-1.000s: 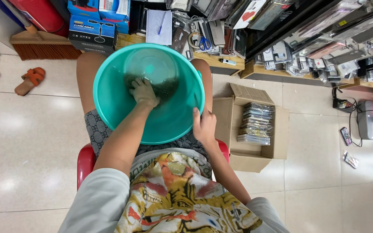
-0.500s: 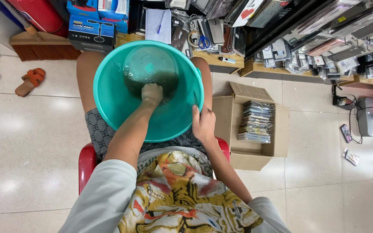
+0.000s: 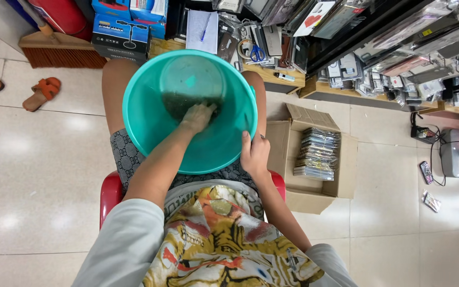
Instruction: The person picks up a stack of packaged phone cases from a shelf, sits down, and then rinses a cloth in a bucket of water. They then use the damp cloth to wipe down and clean several individual phone cases and their packaging one by one.
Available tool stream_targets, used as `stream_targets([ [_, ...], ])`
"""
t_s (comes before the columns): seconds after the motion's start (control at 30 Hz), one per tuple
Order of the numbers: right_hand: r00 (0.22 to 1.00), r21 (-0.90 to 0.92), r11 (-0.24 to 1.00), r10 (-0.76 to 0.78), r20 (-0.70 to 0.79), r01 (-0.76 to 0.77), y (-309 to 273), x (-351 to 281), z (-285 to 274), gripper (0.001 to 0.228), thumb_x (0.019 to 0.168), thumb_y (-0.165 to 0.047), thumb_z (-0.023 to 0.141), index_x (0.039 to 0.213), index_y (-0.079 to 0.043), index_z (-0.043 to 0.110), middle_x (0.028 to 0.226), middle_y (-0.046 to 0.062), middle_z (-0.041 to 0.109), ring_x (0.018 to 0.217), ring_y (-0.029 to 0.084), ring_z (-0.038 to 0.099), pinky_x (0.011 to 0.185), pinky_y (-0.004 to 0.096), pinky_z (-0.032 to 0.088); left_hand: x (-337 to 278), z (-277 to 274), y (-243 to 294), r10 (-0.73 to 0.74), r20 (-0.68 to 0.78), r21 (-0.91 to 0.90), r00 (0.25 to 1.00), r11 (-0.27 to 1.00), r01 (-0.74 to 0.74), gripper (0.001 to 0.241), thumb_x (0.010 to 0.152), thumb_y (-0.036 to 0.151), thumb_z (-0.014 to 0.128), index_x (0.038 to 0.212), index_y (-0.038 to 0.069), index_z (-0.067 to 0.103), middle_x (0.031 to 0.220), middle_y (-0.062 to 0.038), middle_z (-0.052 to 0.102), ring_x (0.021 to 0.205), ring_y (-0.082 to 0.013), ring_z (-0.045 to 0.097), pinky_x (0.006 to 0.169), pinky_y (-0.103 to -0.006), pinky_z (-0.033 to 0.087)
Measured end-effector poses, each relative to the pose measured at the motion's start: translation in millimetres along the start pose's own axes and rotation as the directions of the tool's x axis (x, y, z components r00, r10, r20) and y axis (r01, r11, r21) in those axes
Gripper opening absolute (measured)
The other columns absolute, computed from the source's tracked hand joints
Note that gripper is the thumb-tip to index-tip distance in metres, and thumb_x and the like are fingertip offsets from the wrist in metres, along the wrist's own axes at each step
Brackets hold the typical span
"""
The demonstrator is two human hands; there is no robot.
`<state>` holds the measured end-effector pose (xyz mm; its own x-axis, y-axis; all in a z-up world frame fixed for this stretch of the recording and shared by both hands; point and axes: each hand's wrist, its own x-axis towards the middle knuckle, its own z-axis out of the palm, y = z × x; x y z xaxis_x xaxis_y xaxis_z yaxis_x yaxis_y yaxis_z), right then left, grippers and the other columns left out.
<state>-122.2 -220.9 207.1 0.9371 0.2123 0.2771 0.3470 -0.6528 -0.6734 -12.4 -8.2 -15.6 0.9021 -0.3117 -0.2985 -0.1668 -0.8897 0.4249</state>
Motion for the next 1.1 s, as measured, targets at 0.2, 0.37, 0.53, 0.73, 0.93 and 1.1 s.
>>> stream_targets([
  [0.2,1.000,0.012,1.000,-0.003,-0.001,0.003,-1,0,-1,0.034,0.108,-0.028,0.041,0.079,-0.011,0.050,0.044,0.013,0.047,0.039,0.034,0.054,0.045,0.038,0.044,10,7,-4,-0.155,-0.068,0.062,0.986,0.985,0.159,0.029,0.099,0.013,0.055,0.077,0.011,0.074,0.064,-0.007,0.070,0.059,-0.0184,0.070,0.052,-0.0337,0.056],
  [0.37,1.000,0.003,1.000,-0.008,-0.016,0.008,-7,0,-4,0.034,0.107,-0.028,0.042,0.079,-0.011,0.049,0.044,0.013,0.047,0.040,0.037,0.055,0.044,0.039,0.044,17,13,-8,-0.320,-0.127,-0.104,0.939,0.946,0.308,0.034,0.102,0.026,0.050,0.073,0.014,0.065,0.057,-0.004,0.057,0.053,-0.0159,0.056,0.052,-0.0339,0.047],
  [0.53,1.000,-0.010,1.000,-0.003,-0.017,0.002,1,-5,-1,0.033,0.106,-0.027,0.043,0.078,-0.010,0.050,0.046,0.016,0.049,0.046,0.044,0.059,0.047,0.043,0.046,18,-26,6,-0.428,-0.187,-0.313,0.884,0.879,0.359,0.047,0.100,0.043,0.046,0.063,0.018,0.062,0.052,-0.002,0.053,0.046,-0.0162,0.051,0.052,-0.0325,0.041],
  [0.73,1.000,-0.006,1.000,0.009,-0.030,-0.009,4,-1,1,0.036,0.107,-0.029,0.040,0.079,-0.011,0.052,0.045,0.014,0.049,0.044,0.040,0.058,0.047,0.041,0.047,20,-93,2,-0.548,-0.348,-0.673,0.761,0.711,0.204,0.046,0.097,0.042,0.049,0.062,0.014,0.058,0.068,-0.015,0.059,0.094,-0.0457,0.063,0.095,-0.0579,0.043],
  [0.93,0.999,-0.009,1.000,-0.022,-0.034,0.022,5,-1,3,0.036,0.107,-0.030,0.040,0.081,-0.010,0.053,0.047,0.014,0.050,0.046,0.042,0.060,0.050,0.044,0.048,-12,-144,14,-0.519,-0.719,-0.651,0.462,0.737,-0.185,0.052,0.104,0.029,0.058,0.056,0.018,0.040,0.046,-0.001,0.038,0.047,-0.0241,0.043,0.063,-0.0368,0.043],
  [1.1,1.000,0.053,0.999,-0.011,0.001,0.011,4,-1,0,0.037,0.109,-0.032,0.040,0.083,-0.010,0.055,0.050,0.009,0.057,0.045,0.033,0.063,0.051,0.040,0.051,-28,-118,28,-0.456,-0.442,-0.470,0.773,0.851,0.233,0.025,0.103,0.036,0.062,0.105,0.013,0.071,0.111,-0.014,0.065,0.106,-0.0338,0.066,0.093,-0.0484,0.052],
])
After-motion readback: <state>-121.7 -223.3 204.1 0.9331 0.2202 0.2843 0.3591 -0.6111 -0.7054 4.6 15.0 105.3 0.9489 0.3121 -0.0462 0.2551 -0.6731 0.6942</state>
